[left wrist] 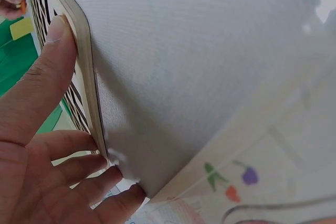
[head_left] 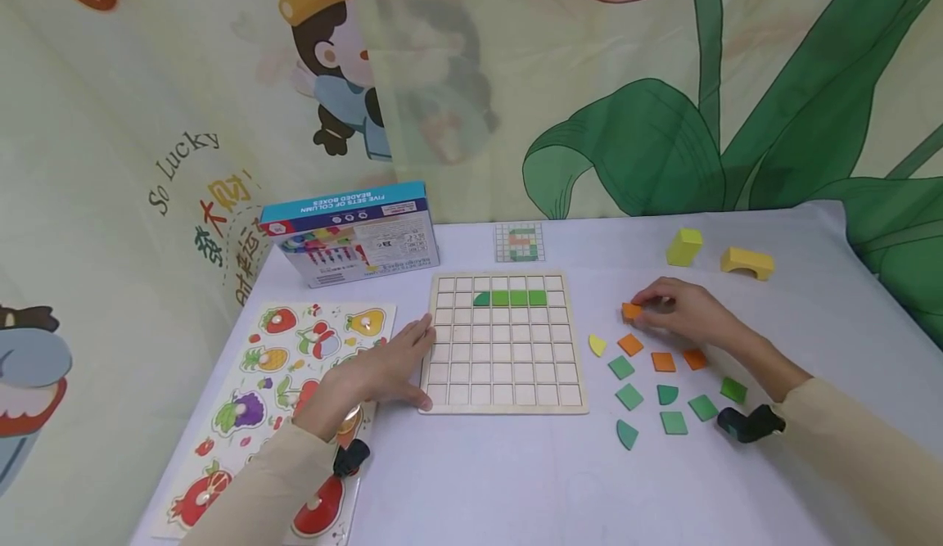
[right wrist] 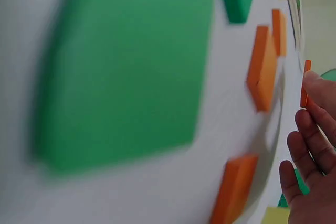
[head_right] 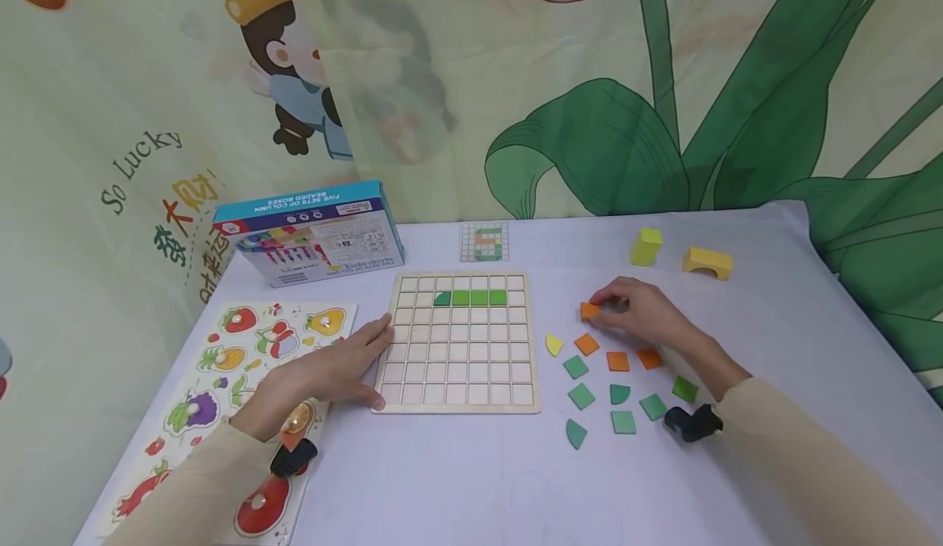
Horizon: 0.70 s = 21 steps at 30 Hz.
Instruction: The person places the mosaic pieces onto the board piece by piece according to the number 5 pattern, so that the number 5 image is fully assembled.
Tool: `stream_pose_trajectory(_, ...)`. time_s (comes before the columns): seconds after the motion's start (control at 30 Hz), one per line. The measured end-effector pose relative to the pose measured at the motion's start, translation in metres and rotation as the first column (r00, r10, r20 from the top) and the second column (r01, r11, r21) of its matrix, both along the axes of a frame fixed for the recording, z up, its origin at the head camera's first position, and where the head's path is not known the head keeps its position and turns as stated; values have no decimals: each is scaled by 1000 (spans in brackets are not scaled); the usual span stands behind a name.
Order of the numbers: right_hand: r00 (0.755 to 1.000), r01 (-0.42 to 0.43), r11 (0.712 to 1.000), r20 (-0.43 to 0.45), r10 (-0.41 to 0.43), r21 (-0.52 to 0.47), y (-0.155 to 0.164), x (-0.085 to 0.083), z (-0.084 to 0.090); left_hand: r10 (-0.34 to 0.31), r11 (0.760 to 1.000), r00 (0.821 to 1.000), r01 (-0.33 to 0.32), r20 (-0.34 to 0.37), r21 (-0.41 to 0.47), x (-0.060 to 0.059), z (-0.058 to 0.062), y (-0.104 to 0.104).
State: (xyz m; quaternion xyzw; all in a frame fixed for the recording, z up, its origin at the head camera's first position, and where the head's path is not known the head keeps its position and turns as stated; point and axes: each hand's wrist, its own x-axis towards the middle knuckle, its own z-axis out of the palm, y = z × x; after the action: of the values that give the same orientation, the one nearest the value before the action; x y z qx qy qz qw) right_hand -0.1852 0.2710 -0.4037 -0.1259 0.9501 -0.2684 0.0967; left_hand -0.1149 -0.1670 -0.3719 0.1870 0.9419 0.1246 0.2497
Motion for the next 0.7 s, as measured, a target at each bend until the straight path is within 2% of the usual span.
stream_pose_trajectory(0.23, 1000, -27, 998, 1, 27, -63, -41, -9, 12, 12, 1000, 1000, -12, 6, -2, 0, -1, 0)
stream_pose_trajectory(0.43, 995, -96, 988, -24, 93, -122, -84, -14, 12, 17, 1000, 1000, -17, 9, -9, 0, 0, 0)
stream_pose_trajectory(0.57, 985, -169, 974, -48, 163, -148, -121, -13, 10, 19, 1000, 1000, -19, 6, -10, 0, 0, 1)
stream_pose_trajectory(0.7, 963, -257, 960, -114, 244, -115, -154, -10, 5, 20, 1000, 1000, -19, 7, -12, 0, 0, 1)
